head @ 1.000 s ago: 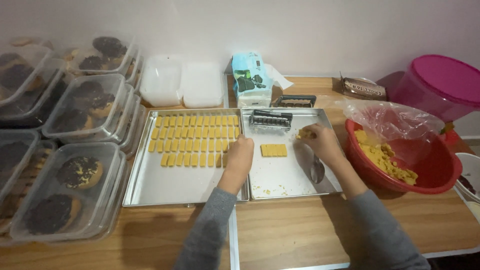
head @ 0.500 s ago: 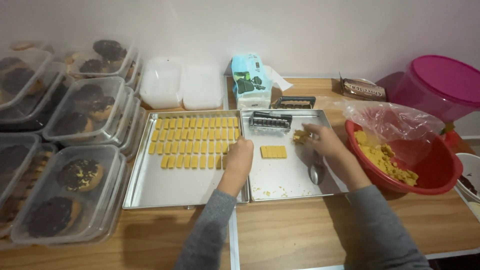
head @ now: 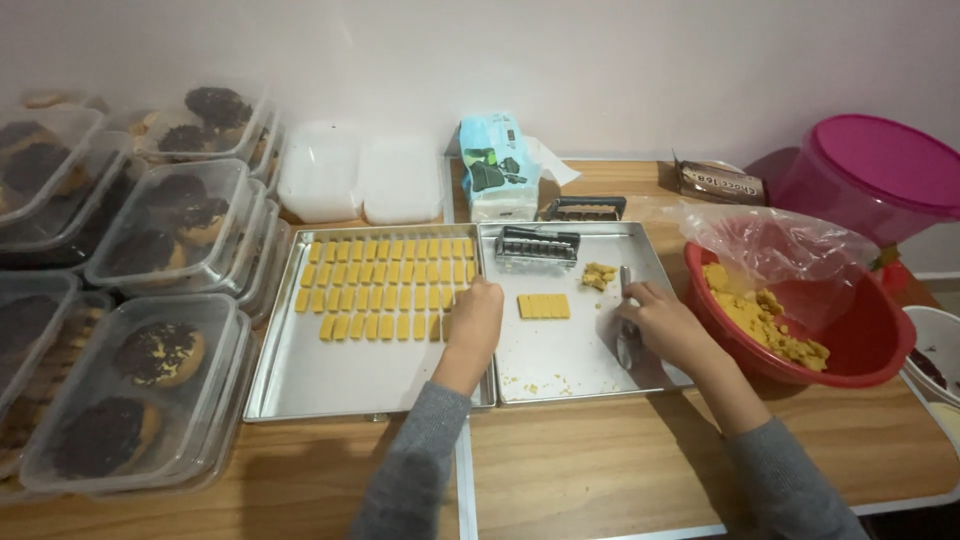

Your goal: The person is manually shaping yellow dough into small rectangular strips using their hands and a small tool, then arranging them neatly on a baking tray.

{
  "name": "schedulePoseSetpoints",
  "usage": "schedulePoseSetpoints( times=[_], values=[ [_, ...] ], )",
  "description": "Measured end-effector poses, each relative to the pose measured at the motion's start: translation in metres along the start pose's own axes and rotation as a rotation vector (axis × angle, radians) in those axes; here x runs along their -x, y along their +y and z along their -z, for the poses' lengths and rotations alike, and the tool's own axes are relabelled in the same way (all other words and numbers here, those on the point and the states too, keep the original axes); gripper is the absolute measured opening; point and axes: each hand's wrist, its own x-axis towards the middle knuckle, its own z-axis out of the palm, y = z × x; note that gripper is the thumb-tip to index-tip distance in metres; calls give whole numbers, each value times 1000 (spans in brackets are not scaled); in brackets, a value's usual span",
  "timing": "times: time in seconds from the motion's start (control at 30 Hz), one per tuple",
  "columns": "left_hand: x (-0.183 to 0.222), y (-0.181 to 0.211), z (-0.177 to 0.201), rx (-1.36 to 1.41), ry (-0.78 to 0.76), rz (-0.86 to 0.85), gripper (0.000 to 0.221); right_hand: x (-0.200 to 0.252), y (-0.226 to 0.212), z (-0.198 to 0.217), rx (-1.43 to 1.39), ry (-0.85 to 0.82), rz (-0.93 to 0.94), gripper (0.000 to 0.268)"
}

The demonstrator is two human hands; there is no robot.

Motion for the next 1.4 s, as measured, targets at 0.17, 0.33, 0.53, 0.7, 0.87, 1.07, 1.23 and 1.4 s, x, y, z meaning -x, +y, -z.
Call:
schedulePoseSetpoints(
  times=[0.17,0.33,0.53,0.7,0.87,1.07,1.23,1.4],
  values=[
    [-14,-11,-23,26,-1,48,14,0,1,-4,66,53,92,25],
    [-9,-10,-20,42,49,47,14,4,2,-15,75,185,121,25],
    [-13,-13,-23,44,54,7,13,14,4,-24,-156,591,159,33],
    [-16,-17,-36,63,47,48,12,26,-58,40,-634,882,204,32],
    [-21,-21,-38,52,-14,57,17,59,-72,52,-666,625,279,49],
    [-23,-25,-47,35,-24,88,23,61,-72,43,-396,593,470,48],
    [-26,-31,-55,69,25,57,19,53,-69,33,-459,602,609,57],
    [-25,-31,-55,23,64,28,19,45,-55,-13,-289,673,717,43]
  ],
)
